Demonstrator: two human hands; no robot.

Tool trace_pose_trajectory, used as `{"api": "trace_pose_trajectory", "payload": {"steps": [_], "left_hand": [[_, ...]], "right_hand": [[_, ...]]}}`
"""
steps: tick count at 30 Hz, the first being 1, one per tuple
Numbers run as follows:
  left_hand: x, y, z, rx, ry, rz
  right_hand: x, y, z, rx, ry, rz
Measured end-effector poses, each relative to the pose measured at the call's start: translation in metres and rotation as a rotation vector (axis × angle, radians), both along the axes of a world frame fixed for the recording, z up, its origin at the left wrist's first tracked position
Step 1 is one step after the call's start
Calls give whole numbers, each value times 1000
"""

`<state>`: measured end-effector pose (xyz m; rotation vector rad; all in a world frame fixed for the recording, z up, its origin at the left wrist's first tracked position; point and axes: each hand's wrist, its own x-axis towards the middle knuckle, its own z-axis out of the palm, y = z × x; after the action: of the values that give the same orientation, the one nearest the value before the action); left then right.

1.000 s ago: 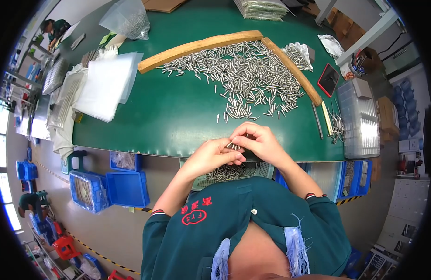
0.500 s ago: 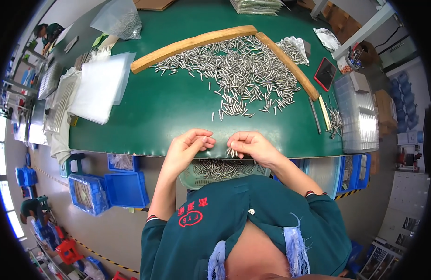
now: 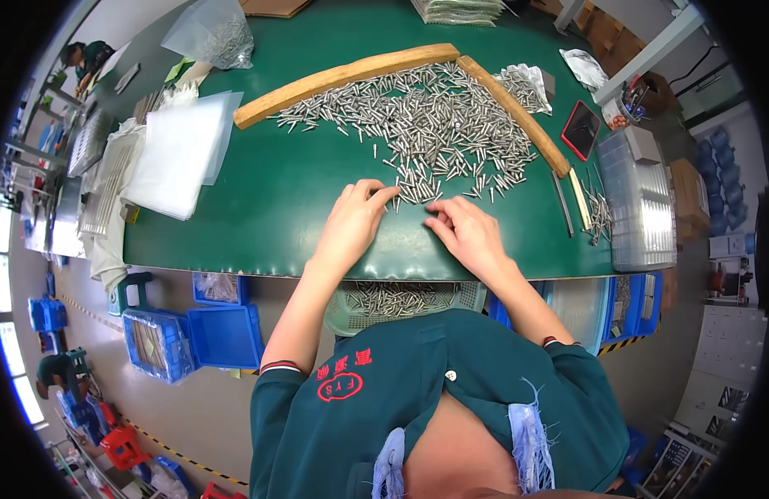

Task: Sorting and organizing small metal pins from a large pile into a collection bin on a workbench.

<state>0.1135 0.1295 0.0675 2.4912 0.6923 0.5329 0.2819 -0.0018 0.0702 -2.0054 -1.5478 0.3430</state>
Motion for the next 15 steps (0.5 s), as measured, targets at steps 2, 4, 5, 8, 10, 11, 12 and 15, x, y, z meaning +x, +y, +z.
{"api": "trace_pose_trajectory", "payload": {"steps": [2, 4, 5, 8, 10, 11, 12, 15], "left_hand": [[11, 0, -2, 11, -12, -37], [20, -5, -4, -27, 1, -9], [23, -9, -7, -31, -15, -5], [18, -21, -7, -69, 21, 57], [11, -24, -11, -39, 3, 68], [8, -26, -10, -23, -12, 93], [5, -28, -8, -8, -28, 118], [-5, -32, -1, 55, -90, 99]], "right_hand": [[1, 7, 0, 34, 2, -8], [-1, 12, -3, 71, -64, 6], [0, 13, -5, 71, -65, 3], [1, 11, -8, 132, -79, 48], [1, 6, -5, 103, -38, 55], [0, 3, -3, 102, -37, 56], [-1, 0, 0, 63, -16, 50], [-5, -7, 2, 40, -7, 56]]}}
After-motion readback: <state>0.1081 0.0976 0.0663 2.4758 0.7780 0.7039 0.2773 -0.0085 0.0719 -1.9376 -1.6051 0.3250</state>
